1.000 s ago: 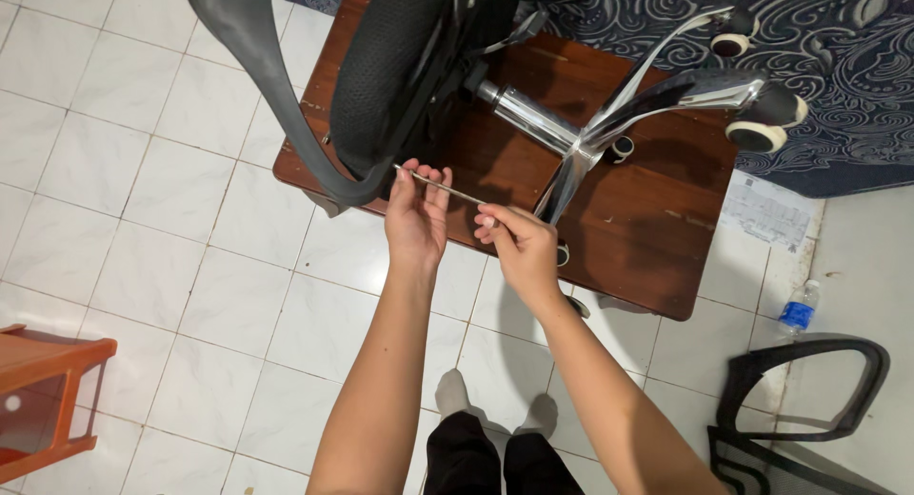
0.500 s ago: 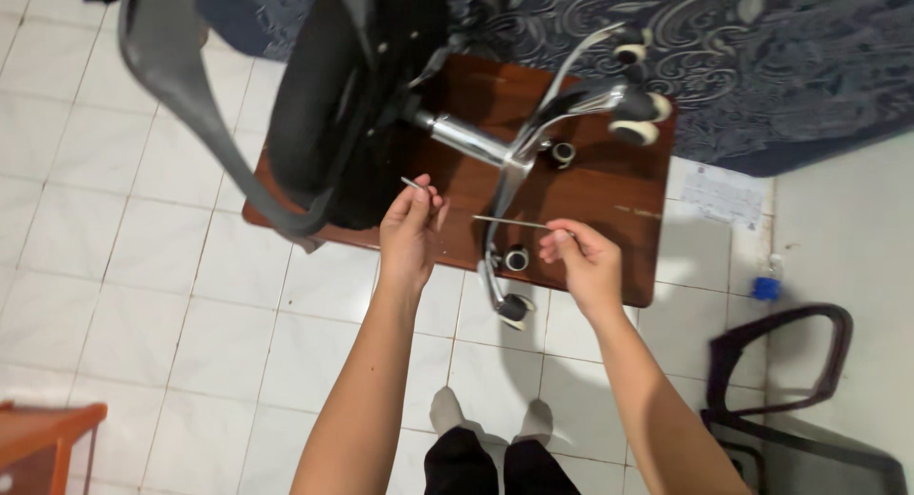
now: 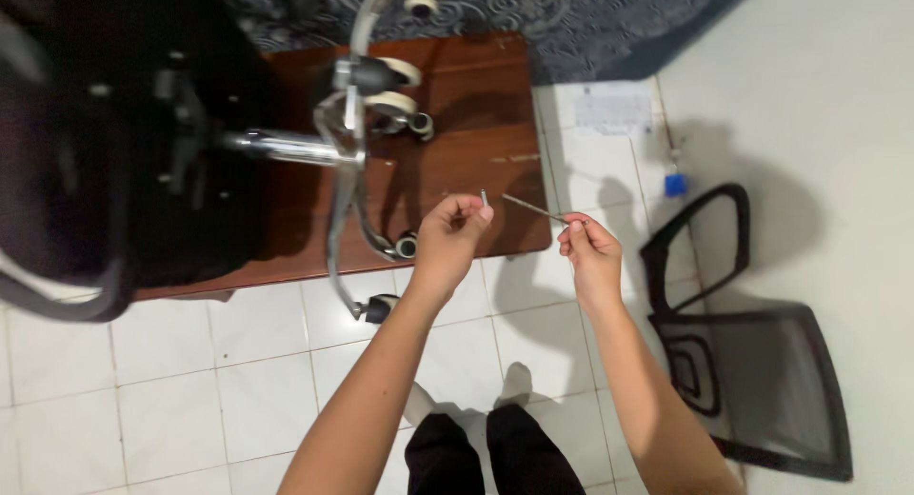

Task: The person disassembles an office chair by removing the backrest and seat using an Allen key, then reassembles the chair by reattaching the backrest and seat to the base and tightening the screws.

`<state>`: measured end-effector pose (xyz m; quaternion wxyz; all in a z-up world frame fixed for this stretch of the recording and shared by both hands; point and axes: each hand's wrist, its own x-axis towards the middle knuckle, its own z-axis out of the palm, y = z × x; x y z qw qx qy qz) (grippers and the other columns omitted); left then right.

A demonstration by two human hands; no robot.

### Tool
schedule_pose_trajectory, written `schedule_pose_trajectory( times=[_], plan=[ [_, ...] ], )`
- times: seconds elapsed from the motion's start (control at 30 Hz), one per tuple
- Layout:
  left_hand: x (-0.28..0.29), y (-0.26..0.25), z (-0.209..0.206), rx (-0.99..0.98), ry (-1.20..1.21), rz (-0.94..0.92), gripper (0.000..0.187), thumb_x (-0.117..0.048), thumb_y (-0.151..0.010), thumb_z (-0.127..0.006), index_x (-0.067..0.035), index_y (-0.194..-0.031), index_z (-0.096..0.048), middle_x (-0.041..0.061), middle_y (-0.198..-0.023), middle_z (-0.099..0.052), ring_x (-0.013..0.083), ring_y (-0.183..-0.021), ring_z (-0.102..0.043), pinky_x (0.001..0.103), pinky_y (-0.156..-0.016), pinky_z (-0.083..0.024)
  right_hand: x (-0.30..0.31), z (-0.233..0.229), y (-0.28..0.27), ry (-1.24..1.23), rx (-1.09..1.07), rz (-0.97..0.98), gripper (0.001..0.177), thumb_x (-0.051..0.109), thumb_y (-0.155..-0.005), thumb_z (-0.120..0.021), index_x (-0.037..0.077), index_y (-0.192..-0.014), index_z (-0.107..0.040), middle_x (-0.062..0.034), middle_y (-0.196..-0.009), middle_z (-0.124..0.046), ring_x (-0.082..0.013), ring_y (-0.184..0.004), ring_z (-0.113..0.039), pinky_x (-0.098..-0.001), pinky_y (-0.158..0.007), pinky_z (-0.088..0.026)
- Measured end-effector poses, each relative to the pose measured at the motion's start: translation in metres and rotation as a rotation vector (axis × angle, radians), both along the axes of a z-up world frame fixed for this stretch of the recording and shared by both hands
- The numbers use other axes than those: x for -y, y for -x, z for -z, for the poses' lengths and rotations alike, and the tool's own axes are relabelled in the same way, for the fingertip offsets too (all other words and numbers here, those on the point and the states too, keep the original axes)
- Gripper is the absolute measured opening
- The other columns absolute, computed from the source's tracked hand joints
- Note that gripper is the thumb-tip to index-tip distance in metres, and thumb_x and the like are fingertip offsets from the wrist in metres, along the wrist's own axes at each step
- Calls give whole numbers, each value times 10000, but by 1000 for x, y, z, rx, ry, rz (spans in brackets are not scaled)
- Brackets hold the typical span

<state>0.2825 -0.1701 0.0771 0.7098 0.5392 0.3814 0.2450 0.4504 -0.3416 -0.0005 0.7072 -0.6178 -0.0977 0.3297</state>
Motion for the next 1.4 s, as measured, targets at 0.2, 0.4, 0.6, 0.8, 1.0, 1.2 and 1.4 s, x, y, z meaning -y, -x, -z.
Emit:
schedule_pose_trajectory(
  times=[0.2, 0.4, 0.6, 0.8, 1.0, 1.2, 1.4],
  plan=[
    [41, -65, 111, -118, 133, -71, 133, -139, -921, -735, -17, -974, -731, 4, -865, -680, 93, -790, -597, 254, -717, -495, 53, 52, -39, 36, -91, 75, 185, 136, -1041, -603, 0, -1129, -692, -36, -816, -635, -116, -717, -543, -249, -672, -471],
    [50, -95, 240, -546, -173, -103, 214, -250, -854, -792, -53, -938, -788, 110, -888, -783, 199, -831, -741, 342, -779, -563, 87, 98, -63, 121, -128, 37, 185, 143, -1043, -613, -12, -1105, -693, -23, -811, -613, -104, -731, -524, -239, -677, -453],
    [31, -129, 311, -673, -308, -67, 218, -256, -849, -788, -70, -962, -787, 167, -926, -766, 331, -896, -741, 423, -828, -571, 103, 128, -84, 302, -97, -26, 202, 161, -1034, -609, -5, -1099, -704, -17, -805, -617, -95, -723, -514, -227, -671, -430],
    [13, -159, 315, -803, -560, -49, 119, -208, -856, -744, -103, -908, -764, 134, -1029, -731, 347, -951, -698, 458, -798, -562, 96, 143, -99, 332, -100, -53, 199, 153, -1027, -615, -7, -1103, -705, -17, -803, -621, -96, -725, -511, -231, -686, -445],
    [11, -161, 293, -882, -412, 30, 386, -305, -807, -817, -119, -1110, -668, 132, -1231, -608, 350, -1078, -646, 455, -884, -539, 82, 127, -104, 326, -59, -94, 208, 161, -1040, -601, -8, -1107, -701, -12, -804, -615, -92, -737, -507, -230, -698, -445],
    [14, -139, 270, -993, -437, 322, 712, -316, -801, -829, -191, -1401, -465, 132, -1406, -410, 390, -1224, -536, 496, -980, -501, 80, 114, -96, 324, -45, -100, 201, 168, -1043, -590, -2, -1085, -690, -11, -796, -607, -96, -721, -513, -233, -682, -447],
    [27, -113, 227, -950, -442, 388, 694, -358, -833, -813, -209, -1419, -472, 158, -1401, -414, 404, -1251, -531, 500, -1013, -499, 82, 124, -79, 225, -56, -72, 174, 148, -1045, -598, -1, -1063, -686, -20, -807, -615, -103, -724, -525, -239, -684, -459]
  ],
)
